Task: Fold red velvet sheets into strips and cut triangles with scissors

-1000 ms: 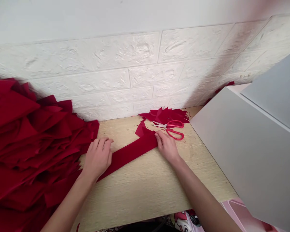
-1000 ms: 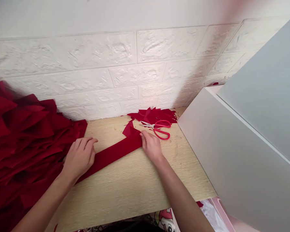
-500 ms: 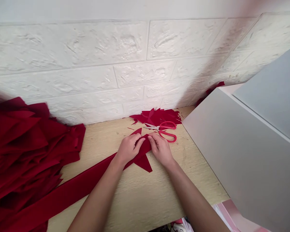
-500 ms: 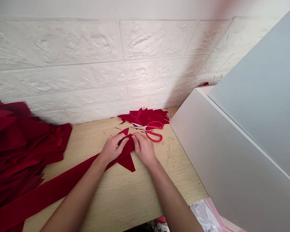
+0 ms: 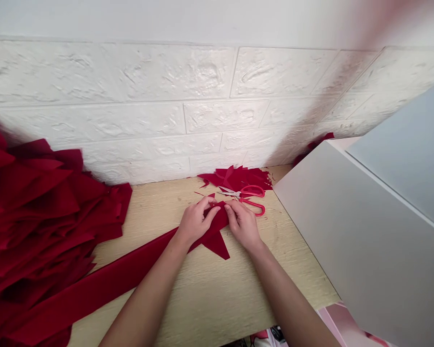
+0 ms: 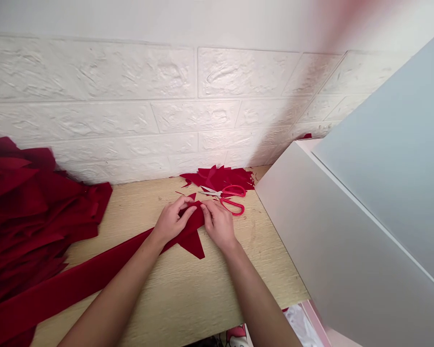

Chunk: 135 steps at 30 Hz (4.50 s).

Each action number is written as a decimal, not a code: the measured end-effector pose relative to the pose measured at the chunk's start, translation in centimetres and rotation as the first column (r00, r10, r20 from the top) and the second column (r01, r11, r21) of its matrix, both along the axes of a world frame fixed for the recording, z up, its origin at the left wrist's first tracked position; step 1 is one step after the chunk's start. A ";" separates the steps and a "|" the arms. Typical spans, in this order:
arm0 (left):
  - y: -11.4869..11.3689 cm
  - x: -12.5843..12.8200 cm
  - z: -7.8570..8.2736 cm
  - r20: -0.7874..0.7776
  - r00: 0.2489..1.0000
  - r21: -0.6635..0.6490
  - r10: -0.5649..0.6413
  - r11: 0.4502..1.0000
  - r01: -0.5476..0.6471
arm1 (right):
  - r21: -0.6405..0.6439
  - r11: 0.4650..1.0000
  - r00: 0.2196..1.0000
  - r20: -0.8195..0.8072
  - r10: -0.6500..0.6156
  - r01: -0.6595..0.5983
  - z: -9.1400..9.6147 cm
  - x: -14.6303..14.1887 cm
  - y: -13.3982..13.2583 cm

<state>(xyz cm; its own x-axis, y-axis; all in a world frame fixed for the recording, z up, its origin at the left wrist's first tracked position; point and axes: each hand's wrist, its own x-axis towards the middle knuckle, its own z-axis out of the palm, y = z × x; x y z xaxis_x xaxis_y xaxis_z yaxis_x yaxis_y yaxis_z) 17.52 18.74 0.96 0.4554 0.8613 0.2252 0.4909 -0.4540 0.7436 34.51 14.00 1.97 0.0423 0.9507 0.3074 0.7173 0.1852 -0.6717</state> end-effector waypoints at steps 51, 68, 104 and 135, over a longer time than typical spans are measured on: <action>0.0 -0.8 4.1 -0.285 0.922 0.226 0.261 0.953 -0.200 | -0.253 0.955 0.603 -0.790 -0.110 -0.157 3.1 1.8 -1.4; 0.4 -2.3 1.6 -0.085 0.996 -0.235 0.029 0.971 -0.048 | -0.243 0.970 0.611 -0.767 -0.195 0.005 1.5 -0.5 1.6; 1.3 -3.0 5.8 0.054 0.988 -0.117 0.142 0.984 -0.135 | -0.498 0.843 0.691 -0.682 -0.238 -0.202 4.4 -0.3 -3.4; 2.2 -4.4 8.7 0.035 0.977 -0.022 0.209 0.978 -0.208 | -0.477 0.751 0.759 -0.649 0.051 -0.457 5.6 -4.6 -3.4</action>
<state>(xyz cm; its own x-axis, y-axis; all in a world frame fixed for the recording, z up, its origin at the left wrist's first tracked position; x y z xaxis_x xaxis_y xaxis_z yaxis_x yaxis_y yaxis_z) 13.14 20.96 9.69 0.2571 0.9405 0.2220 0.5453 -0.3309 0.7702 29.93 10.58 7.60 -0.2604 0.9182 -0.2983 0.1488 -0.2671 -0.9521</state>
